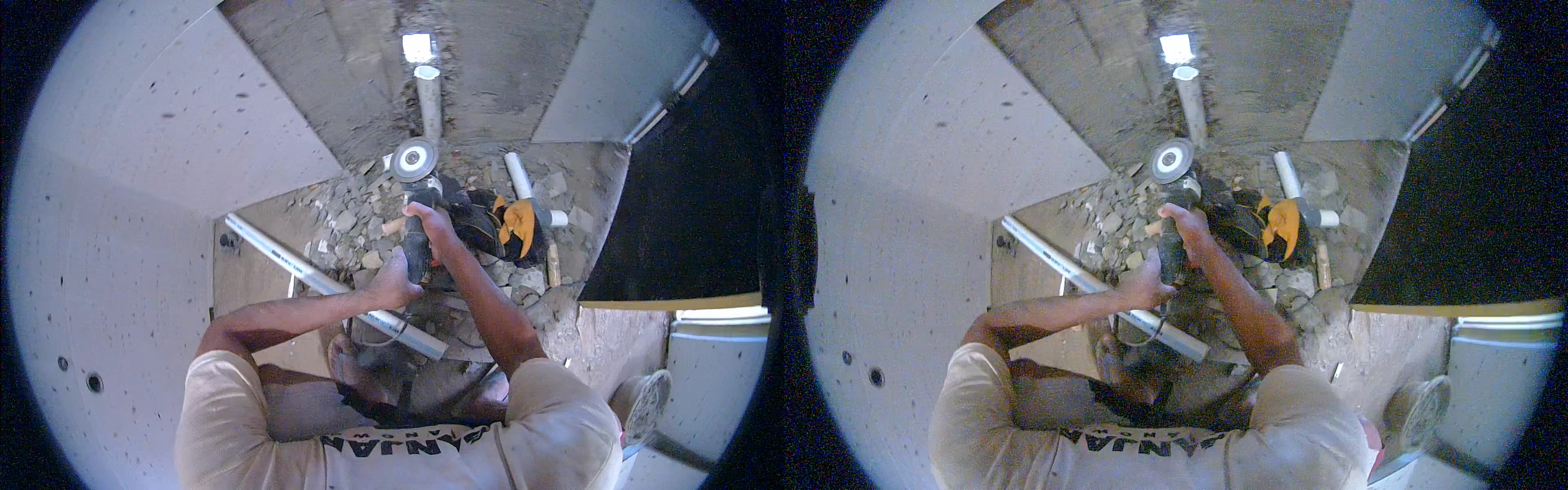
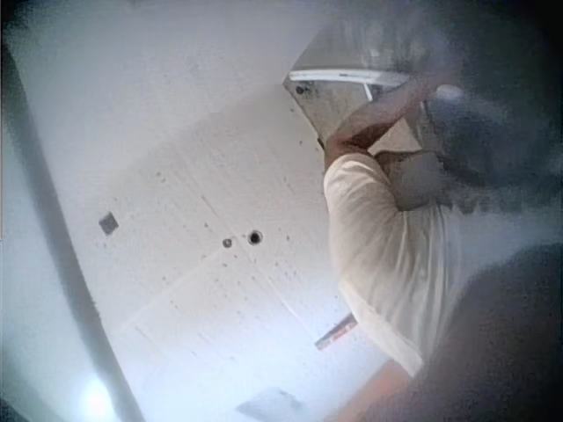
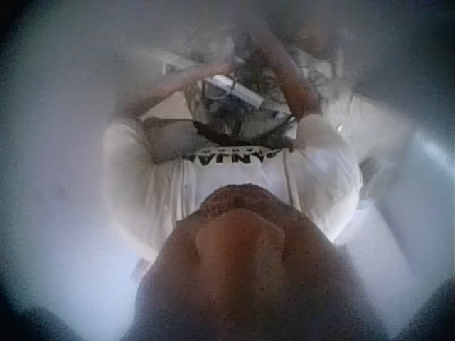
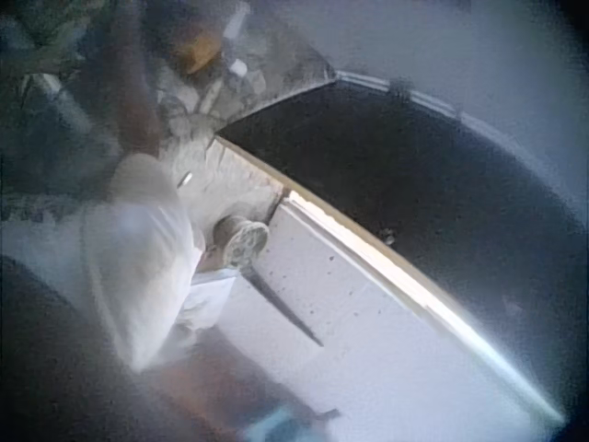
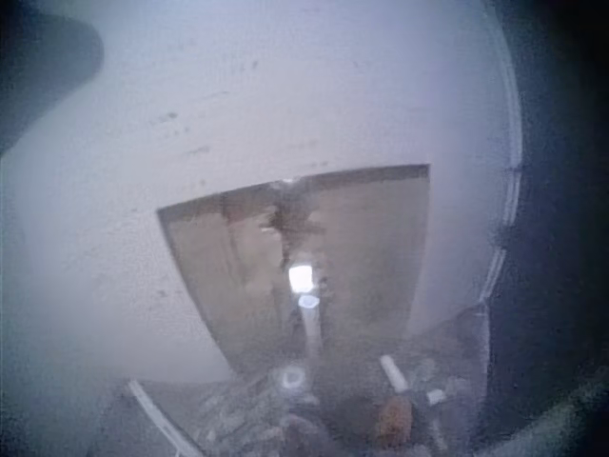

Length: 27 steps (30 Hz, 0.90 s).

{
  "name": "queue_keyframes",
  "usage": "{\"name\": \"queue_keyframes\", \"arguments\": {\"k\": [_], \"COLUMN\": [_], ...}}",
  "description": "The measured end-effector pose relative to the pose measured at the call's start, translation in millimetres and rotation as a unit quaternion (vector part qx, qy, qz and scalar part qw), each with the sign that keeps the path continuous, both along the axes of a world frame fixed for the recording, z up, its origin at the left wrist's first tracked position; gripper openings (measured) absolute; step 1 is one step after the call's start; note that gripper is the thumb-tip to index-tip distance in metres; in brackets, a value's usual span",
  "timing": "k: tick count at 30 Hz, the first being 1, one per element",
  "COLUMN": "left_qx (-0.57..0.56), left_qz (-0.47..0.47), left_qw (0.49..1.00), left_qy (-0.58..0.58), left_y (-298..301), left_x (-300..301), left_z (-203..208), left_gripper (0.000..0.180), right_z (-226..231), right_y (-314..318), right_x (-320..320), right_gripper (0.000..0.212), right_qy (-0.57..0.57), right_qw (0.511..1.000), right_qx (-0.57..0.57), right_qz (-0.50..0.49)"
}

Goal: The person uses an angle grinder to cut a groove in the floor, then uses a hammer and chisel to widen the opening. They place a PVC pipe elbow into the hole and continue to adjust the opening with the grinder and hammer to fit the pipe.

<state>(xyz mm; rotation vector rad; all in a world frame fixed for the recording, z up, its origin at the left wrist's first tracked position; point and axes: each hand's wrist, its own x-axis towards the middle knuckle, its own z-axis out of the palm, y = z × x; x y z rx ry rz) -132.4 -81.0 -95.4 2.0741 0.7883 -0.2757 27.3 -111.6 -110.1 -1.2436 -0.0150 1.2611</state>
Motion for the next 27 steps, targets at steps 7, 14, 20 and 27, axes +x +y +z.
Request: {"name": "queue_keyframes", "arguments": {"k": [7,14,20,27], "left_qx": [0.026,0.018,0.005,-0.055], "left_qz": [0.001,0.074,0.164,0.268], "left_qw": [0.997,0.995,0.986,0.961], "left_qy": [-0.076,-0.071,-0.038,-0.038], "left_y": [2,10,23,33], "left_x": [-61,-102,-135,-143], "left_z": [-8,23,2,31], "left_gripper": [0.069,0.059,0.065,0.077], "right_z": [-16,-14,-27,-54], "right_y": [14,38,68,90], "right_x": [-53,-98,-130,-142], "right_gripper": [0.019,0.017,0.030,0.043], "right_qy": [-0.021,-0.044,-0.069,-0.225], "right_qw": [0.999,0.998,0.996,0.964], "right_qx": [-0.014,0.032,0.049,0.003], "right_qz": [0.026,0.017,0.020,0.139]}}
